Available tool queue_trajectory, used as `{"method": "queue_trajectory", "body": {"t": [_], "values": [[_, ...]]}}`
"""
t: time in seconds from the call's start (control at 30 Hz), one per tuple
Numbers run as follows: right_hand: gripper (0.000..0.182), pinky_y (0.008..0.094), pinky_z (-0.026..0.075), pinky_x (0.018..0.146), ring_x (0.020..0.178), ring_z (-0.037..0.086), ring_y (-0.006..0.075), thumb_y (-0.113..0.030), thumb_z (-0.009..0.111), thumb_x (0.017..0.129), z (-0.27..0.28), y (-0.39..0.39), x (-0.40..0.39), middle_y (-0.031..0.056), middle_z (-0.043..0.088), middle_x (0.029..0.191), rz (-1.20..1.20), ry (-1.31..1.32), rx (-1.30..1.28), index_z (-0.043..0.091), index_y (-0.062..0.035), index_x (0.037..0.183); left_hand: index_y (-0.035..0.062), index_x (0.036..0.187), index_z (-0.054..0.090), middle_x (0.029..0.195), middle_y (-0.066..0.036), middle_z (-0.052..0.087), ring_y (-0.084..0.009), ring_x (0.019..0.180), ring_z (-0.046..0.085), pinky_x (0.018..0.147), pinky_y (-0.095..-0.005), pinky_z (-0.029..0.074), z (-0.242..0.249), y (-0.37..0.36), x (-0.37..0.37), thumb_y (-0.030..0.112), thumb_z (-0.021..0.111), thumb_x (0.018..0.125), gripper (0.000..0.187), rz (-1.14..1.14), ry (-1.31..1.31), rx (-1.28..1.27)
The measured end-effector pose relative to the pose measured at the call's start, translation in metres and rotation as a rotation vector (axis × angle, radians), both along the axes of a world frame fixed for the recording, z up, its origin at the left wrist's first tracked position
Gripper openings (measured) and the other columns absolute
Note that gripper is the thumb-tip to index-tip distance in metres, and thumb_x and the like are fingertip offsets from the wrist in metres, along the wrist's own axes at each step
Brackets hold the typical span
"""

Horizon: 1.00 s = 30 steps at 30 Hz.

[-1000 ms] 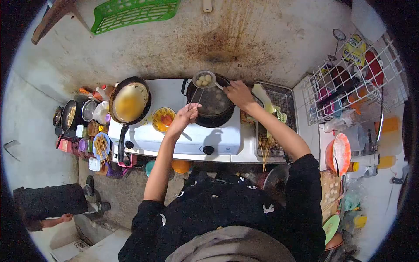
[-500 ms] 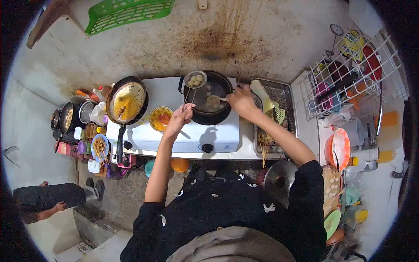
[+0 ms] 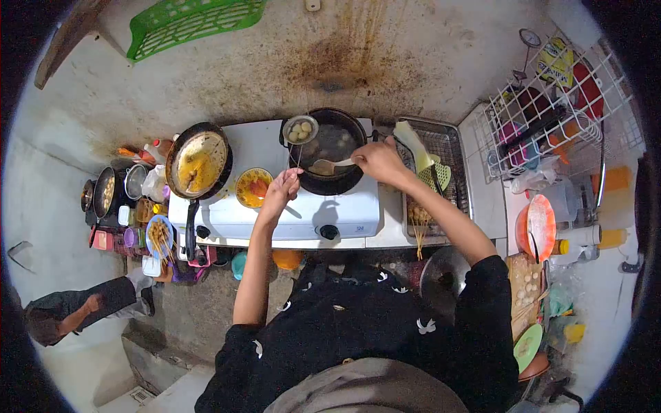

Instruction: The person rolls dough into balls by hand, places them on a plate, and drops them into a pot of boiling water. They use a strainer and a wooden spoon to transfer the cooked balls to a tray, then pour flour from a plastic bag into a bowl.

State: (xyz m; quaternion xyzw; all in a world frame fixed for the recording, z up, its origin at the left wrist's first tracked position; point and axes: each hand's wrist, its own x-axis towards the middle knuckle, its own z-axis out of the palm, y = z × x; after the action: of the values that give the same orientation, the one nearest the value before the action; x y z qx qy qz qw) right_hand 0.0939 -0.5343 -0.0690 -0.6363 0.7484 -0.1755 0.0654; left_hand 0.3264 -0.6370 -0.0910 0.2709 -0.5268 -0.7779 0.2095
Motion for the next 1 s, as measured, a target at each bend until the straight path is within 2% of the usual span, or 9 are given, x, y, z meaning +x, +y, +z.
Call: {"method": "queue_trajectory", "body": {"t": [0.13,0.23,0.3,0.33,0.4,0.63,0.7,0.8,1.0], "values": [[0.017,0.0469,0.031,0.081,0.082,0.057,0.0284,-0.023,0.052,0.075,0.013,-0.002,-0.012,0.0120,0.062,0.081,0.000,-0.021,0.098,0.065,-0.0138,0.082,0.0019,0.103,0.045,0.059,0.006,0.030,-0.0039,0.051,0.025,0.047,-0.0178,0.022,-0.007,-0.003,0.000,0.024,0.042,0.089,0.026,-0.009,0.030,-0.009],[0.018,0.0485,0.030,0.084,0.087,0.056,0.0278,-0.023,0.052,0.075,0.018,-0.003,-0.017,0.0115,0.062,0.084,0.012,-0.098,0.079,0.065,-0.0146,0.084,0.0016,0.103,0.045,0.060,0.006,0.030,-0.0040,0.051,0.025,0.047,-0.0176,0.022,0.000,-0.001,0.001,0.023,0.042,0.089,0.026,0.024,-0.010,-0.009],[0.018,0.0522,0.026,0.088,0.091,0.055,0.0273,-0.023,0.053,0.074,0.024,-0.004,-0.019,0.0110,0.062,0.085,0.001,-0.054,0.188,0.065,-0.0143,0.084,0.0013,0.104,0.044,0.060,0.006,0.029,-0.0040,0.052,0.025,0.048,-0.0174,0.022,0.004,0.000,0.001,0.023,0.041,0.089,0.026,0.023,-0.034,-0.013],[0.018,0.0522,0.026,0.088,0.091,0.055,0.0273,-0.023,0.053,0.074,0.023,-0.004,-0.020,0.0110,0.062,0.085,-0.001,-0.054,0.188,0.065,-0.0143,0.084,0.0013,0.104,0.044,0.060,0.006,0.029,-0.0040,0.052,0.025,0.048,-0.0174,0.022,0.003,0.000,0.001,0.023,0.041,0.089,0.026,0.022,-0.034,-0.013],[0.021,0.0423,0.034,0.078,0.079,0.056,0.0306,-0.023,0.051,0.077,0.023,-0.004,-0.021,0.0131,0.061,0.078,0.006,-0.004,0.123,0.065,-0.0089,0.080,0.0013,0.104,0.044,0.060,0.006,0.029,-0.0039,0.052,0.025,0.048,-0.0173,0.022,0.001,0.000,0.001,0.023,0.041,0.089,0.026,0.036,-0.027,-0.010],[0.018,0.0433,0.033,0.078,0.079,0.056,0.0291,-0.019,0.052,0.074,0.048,-0.004,-0.008,0.0137,0.060,0.076,0.084,0.171,0.120,0.066,-0.0080,0.077,0.0015,0.104,0.044,0.060,0.006,0.030,-0.0040,0.053,0.026,0.049,-0.0176,0.023,-0.006,-0.002,0.003,0.023,0.042,0.089,0.027,-0.007,0.015,-0.008],[0.017,0.0447,0.032,0.077,0.079,0.055,0.0287,-0.017,0.051,0.074,0.054,-0.004,-0.005,0.0139,0.060,0.076,0.080,0.238,0.215,0.065,-0.0079,0.076,0.0016,0.104,0.044,0.060,0.006,0.030,-0.0041,0.053,0.026,0.049,-0.0176,0.023,-0.005,-0.001,0.003,0.023,0.042,0.089,0.027,-0.002,0.010,-0.001],[0.013,0.0433,0.032,0.078,0.072,0.058,0.0295,-0.013,0.052,0.066,0.048,-0.004,-0.008,0.0132,0.061,0.072,0.076,0.201,0.063,0.064,-0.0089,0.069,0.0017,0.104,0.044,0.060,0.006,0.030,-0.0041,0.053,0.026,0.049,-0.0174,0.023,-0.008,-0.002,0.002,0.025,0.043,0.089,0.028,-0.008,0.022,-0.016],[0.020,0.0452,0.033,0.085,0.084,0.057,0.0286,-0.022,0.049,0.073,0.051,0.000,-0.031,0.0116,0.061,0.084,-0.028,0.044,0.122,0.065,-0.0118,0.081,0.0016,0.104,0.044,0.060,0.006,0.031,-0.0040,0.053,0.027,0.049,-0.0174,0.023,-0.009,-0.001,0.003,0.029,0.044,0.088,0.032,-0.021,-0.010,-0.063]]}}
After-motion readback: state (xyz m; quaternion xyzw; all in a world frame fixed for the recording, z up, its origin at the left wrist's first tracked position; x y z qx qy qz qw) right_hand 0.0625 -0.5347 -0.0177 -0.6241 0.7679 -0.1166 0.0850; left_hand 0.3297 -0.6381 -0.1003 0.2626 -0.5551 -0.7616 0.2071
